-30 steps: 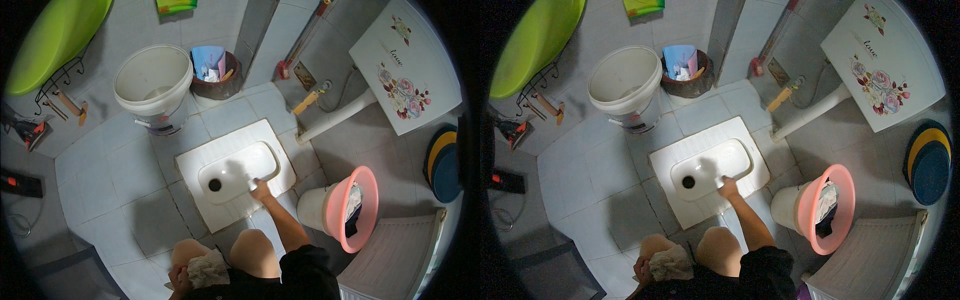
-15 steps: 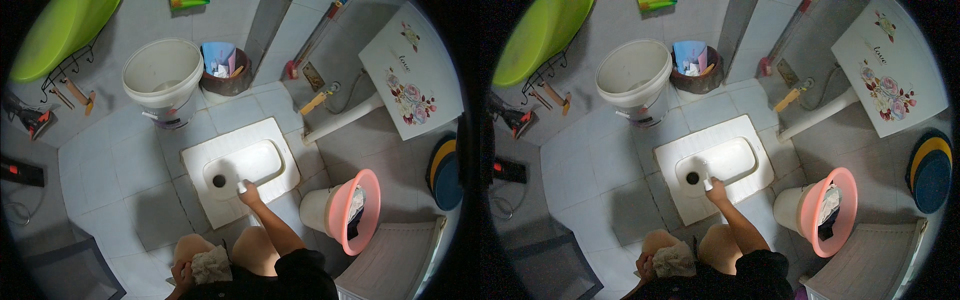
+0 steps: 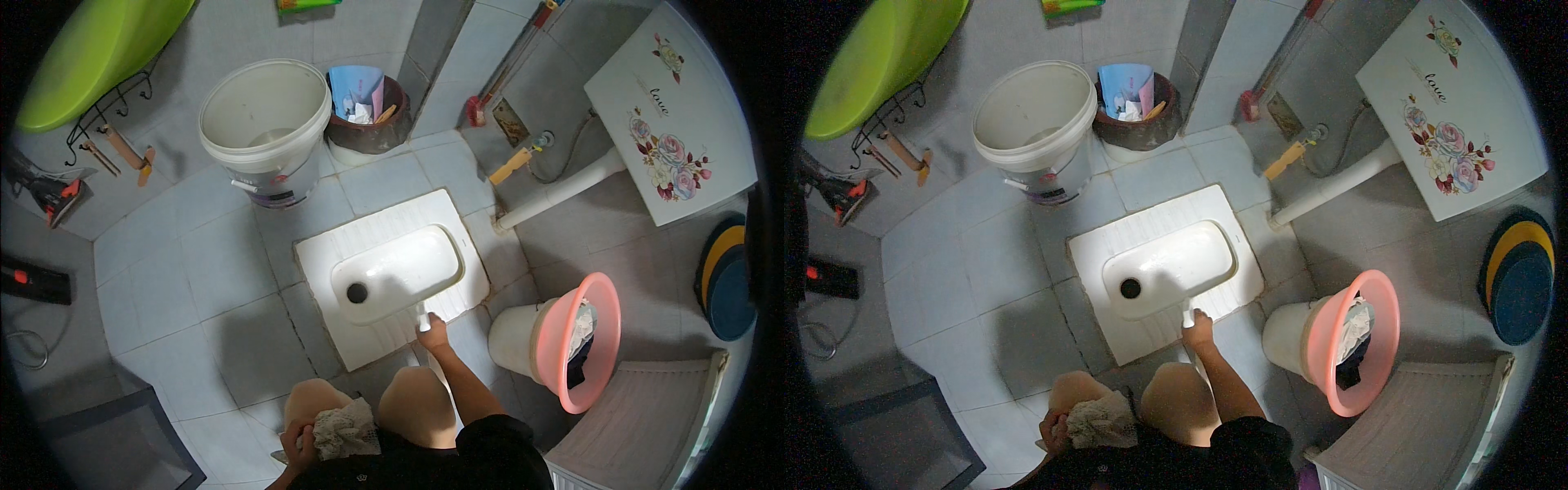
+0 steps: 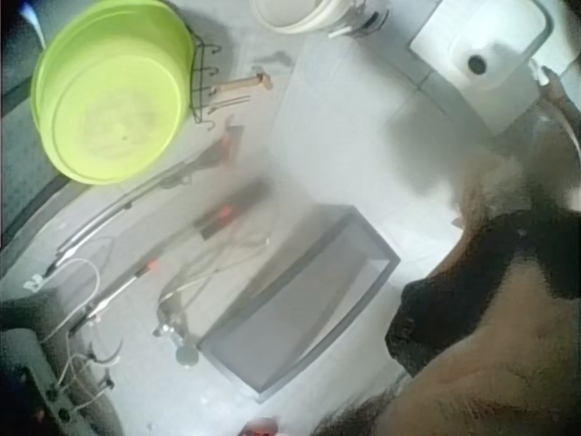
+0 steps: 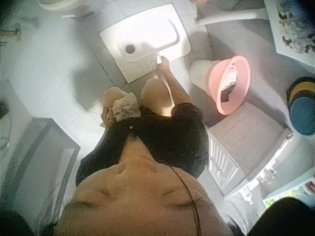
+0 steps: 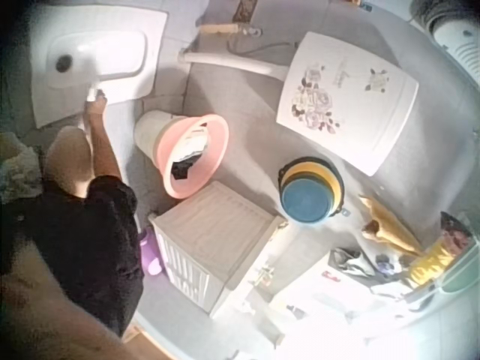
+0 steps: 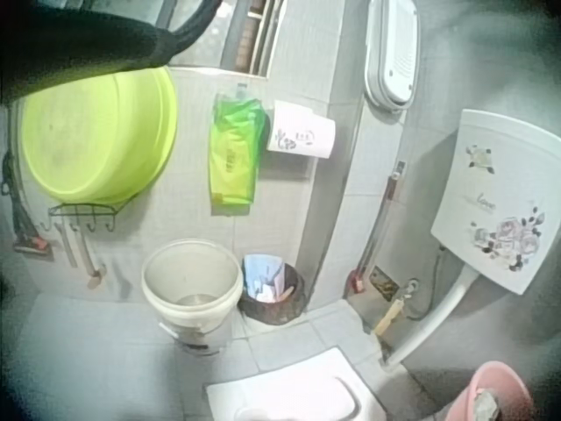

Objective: The person washes a white mesh garment by hand in a bathroom sink. They wet the item, rub it with their hands, rinse it under running water, and wring it out repeatedly. The person also briefly handles a red cloth and a green cloth during the process.

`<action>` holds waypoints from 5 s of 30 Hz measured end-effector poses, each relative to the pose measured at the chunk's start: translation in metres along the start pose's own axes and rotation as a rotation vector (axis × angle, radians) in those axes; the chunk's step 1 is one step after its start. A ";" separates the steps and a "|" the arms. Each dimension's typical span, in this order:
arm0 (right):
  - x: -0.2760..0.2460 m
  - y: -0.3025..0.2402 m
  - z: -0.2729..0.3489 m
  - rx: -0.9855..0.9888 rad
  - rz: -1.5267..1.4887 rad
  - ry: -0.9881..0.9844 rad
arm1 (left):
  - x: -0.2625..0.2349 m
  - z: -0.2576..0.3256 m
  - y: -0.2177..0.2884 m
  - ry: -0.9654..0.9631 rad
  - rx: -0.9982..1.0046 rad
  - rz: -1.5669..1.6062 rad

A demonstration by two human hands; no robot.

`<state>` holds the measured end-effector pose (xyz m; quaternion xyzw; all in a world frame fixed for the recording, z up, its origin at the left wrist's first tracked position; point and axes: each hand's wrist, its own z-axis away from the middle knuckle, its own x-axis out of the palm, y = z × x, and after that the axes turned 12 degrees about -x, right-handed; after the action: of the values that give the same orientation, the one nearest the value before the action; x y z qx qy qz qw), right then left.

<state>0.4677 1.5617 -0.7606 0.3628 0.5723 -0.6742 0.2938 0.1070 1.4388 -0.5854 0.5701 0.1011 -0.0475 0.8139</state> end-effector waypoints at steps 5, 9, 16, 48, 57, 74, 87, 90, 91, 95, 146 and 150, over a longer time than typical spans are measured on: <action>0.001 -0.019 -0.024 -0.169 0.020 0.011 | 0.002 0.002 0.004 0.013 -0.013 -0.001; 0.019 -0.067 -0.035 -0.304 0.129 -0.057 | 0.003 0.002 0.007 0.037 -0.025 -0.019; 0.021 -0.093 -0.040 -0.272 0.029 -0.196 | 0.005 -0.002 -0.006 -0.001 0.015 -0.029; -0.512 -0.323 0.073 -0.012 -0.642 0.071 | -0.118 0.095 0.265 -0.047 -0.730 0.200; -0.838 -0.361 0.036 -0.189 -0.832 0.618 | -0.075 0.090 0.364 -0.155 -0.719 0.199; -1.047 -0.203 -0.111 -0.227 -0.674 0.741 | 0.018 0.118 0.430 0.120 -0.678 0.230; -0.994 -0.167 -0.094 -0.277 -0.588 0.576 | 0.007 0.141 0.417 0.250 -0.503 0.052; -0.979 -0.154 -0.074 -0.198 -0.152 0.814 | 0.012 0.146 0.444 0.119 -0.529 0.313; -0.974 -0.156 -0.064 -0.148 0.036 0.903 | 0.006 0.145 0.449 0.120 -0.532 0.281; -0.872 -0.207 0.007 -0.245 -0.372 0.955 | -0.020 0.130 0.438 0.097 -0.546 0.251; -0.663 0.158 0.726 1.276 -1.136 0.986 | 0.329 0.538 0.468 -0.937 -1.044 -0.203; -0.636 0.202 0.729 1.383 -1.276 0.978 | 0.340 0.542 0.482 -0.888 -1.044 -0.172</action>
<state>0.8789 0.7965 -0.2889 0.3153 0.2045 -0.6631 -0.6473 0.5917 1.1098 -0.0379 0.0200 -0.1872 -0.2859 0.9396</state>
